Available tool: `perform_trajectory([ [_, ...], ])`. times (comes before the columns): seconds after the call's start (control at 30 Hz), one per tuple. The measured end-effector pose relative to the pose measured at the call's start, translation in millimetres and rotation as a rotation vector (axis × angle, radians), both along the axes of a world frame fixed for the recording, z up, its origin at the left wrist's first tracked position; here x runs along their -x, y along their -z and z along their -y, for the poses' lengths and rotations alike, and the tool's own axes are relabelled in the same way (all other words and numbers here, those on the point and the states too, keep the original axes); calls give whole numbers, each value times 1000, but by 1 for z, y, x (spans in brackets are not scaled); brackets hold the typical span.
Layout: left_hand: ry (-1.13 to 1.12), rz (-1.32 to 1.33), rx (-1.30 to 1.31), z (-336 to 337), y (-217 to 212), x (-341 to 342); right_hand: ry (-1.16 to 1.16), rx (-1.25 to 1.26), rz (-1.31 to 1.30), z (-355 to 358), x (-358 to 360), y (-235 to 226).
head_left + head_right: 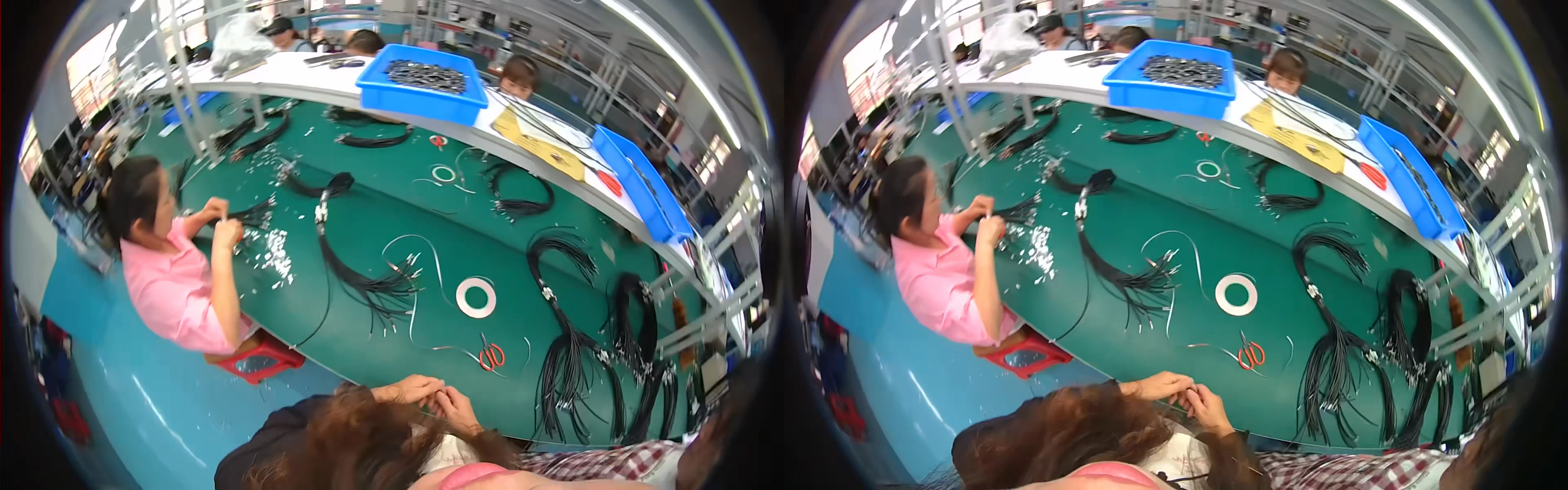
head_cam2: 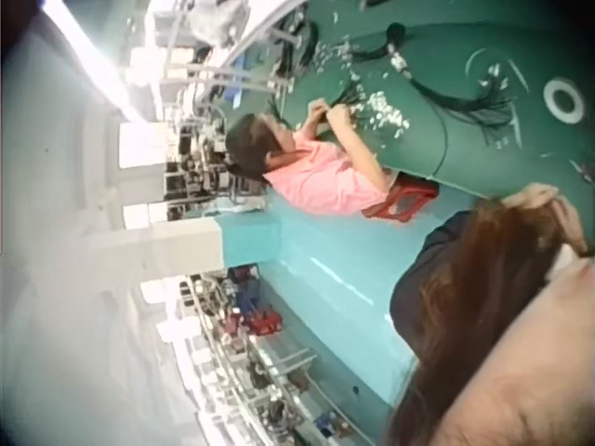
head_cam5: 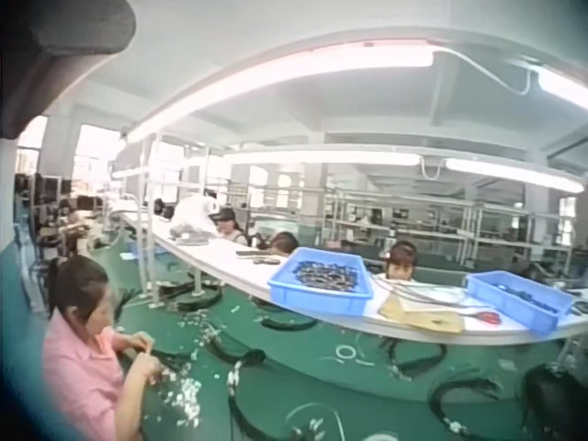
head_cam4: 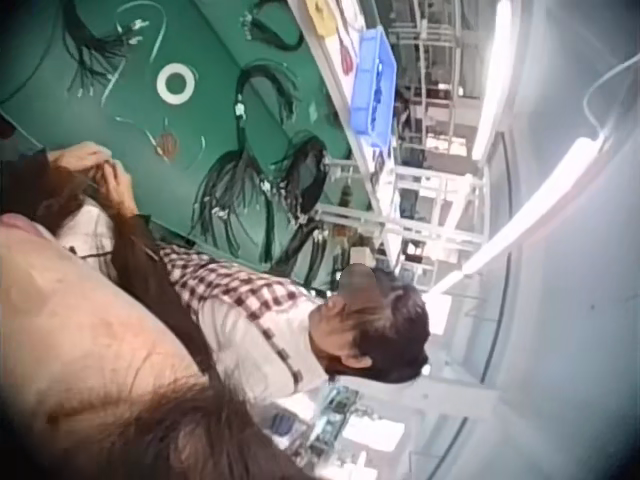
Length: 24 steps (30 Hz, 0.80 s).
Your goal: Assembling and organizing electrical wiring harnesses on a production floor table.
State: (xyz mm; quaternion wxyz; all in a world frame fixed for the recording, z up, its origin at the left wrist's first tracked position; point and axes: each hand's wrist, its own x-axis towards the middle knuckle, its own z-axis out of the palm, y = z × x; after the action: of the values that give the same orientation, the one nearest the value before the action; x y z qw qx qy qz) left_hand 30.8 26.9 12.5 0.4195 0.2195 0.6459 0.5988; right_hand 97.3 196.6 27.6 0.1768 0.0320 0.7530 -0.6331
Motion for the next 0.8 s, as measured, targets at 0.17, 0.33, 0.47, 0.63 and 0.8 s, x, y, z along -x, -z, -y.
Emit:
perform_trajectory([
  [0.17, 146, 128, -140, -34, -12, 16, -30, -556, -112, -19, -7, -4],
  [0.33, 224, 10, -105, -37, 21, 15, -215, -935, -226, -26, -2, 17],
  [0.47, 120, 70, -198, -31, 13, 22, -288, -786, -112, -42, 11, 32],
  [0.63, 6, 201, -314, -5, 0, 26, -326, -828, -287, -39, 22, 30],
  [0.8, 146, 421, -323, 11, -14, 25, -270, -1044, -601, -14, 8, 7],
])
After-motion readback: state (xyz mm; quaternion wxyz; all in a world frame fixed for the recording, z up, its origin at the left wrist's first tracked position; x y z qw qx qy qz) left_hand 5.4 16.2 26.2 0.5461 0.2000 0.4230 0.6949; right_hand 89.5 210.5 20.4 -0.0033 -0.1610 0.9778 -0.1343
